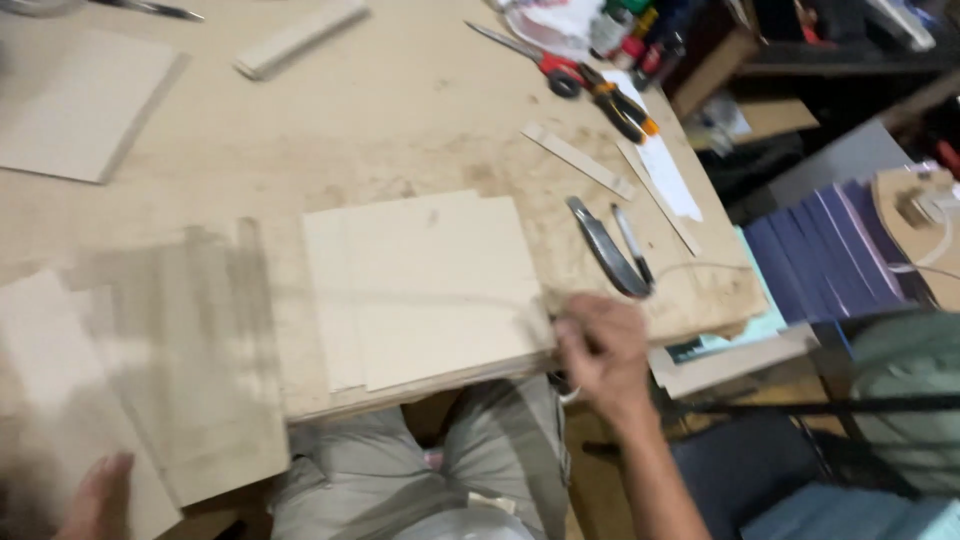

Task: Measuring cardboard strips against a template, marking them with a pen, and cutting them using a utility knife on a workbench.

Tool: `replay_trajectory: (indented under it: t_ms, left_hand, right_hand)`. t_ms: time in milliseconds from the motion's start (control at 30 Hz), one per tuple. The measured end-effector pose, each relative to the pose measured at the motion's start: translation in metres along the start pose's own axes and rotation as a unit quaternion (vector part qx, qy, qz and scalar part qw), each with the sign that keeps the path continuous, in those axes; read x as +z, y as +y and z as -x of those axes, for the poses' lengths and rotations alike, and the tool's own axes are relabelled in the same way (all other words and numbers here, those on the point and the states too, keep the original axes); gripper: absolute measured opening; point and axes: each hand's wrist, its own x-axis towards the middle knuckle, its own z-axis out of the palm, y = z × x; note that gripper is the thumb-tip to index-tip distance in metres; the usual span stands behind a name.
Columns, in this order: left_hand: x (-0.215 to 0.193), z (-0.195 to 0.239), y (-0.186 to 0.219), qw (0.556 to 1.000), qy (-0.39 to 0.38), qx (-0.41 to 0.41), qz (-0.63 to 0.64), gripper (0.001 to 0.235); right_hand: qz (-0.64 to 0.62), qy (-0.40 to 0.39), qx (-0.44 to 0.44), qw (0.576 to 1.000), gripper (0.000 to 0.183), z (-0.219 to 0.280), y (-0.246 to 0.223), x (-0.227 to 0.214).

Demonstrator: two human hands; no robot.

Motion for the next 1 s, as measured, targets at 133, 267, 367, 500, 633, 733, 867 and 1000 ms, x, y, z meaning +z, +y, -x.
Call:
replay_trajectory:
  t_ms: [133, 267, 367, 500, 633, 733, 867, 1000]
  left_hand:
    - [0.106, 0.122, 0.173, 0.812, 0.02, 0.45, -0.37, 0.044]
    - [0.19, 0.139, 0.235, 0.745, -0.047, 0.575, -0.335, 0.041]
    - [0.207, 0.138, 0.244, 0.74, -0.038, 0.586, -0.327, 0.034]
    - [0.21, 0.136, 0.239, 0.732, -0.002, 0.597, -0.327, 0.029]
    - [0.215, 0.139, 0.234, 0.747, 0.059, 0.567, -0.341, 0.028]
    - [0.217, 0.143, 0.232, 0.759, 0.069, 0.553, -0.337, 0.033]
    - [0.216, 0.135, 0.219, 0.745, 0.075, 0.555, -0.362, 0.035]
    - [0.214, 0.133, 0.209, 0.76, 0.08, 0.512, -0.393, 0.037]
  right_hand:
    - [0.041, -0.099, -0.029, 0.994, 0.042, 0.025, -0.021, -0.005]
    - [0.021, -0.082, -0.024, 0.996, 0.035, 0.018, -0.024, 0.002]
    - [0.027, -0.086, -0.002, 0.996, 0.037, 0.016, -0.024, 0.004]
    - [-0.018, -0.012, 0.034, 0.999, 0.018, 0.026, -0.016, -0.018]
    - [0.022, 0.239, 0.214, 0.947, 0.021, 0.087, 0.066, -0.06]
    - [-0.236, 0.417, 0.567, 0.67, 0.019, 0.124, 0.188, -0.08]
    - [-0.279, 0.312, 0.692, 0.588, 0.038, 0.161, 0.273, -0.088]
    - [-0.281, 0.348, 0.721, 0.529, 0.04, 0.157, 0.328, -0.069]
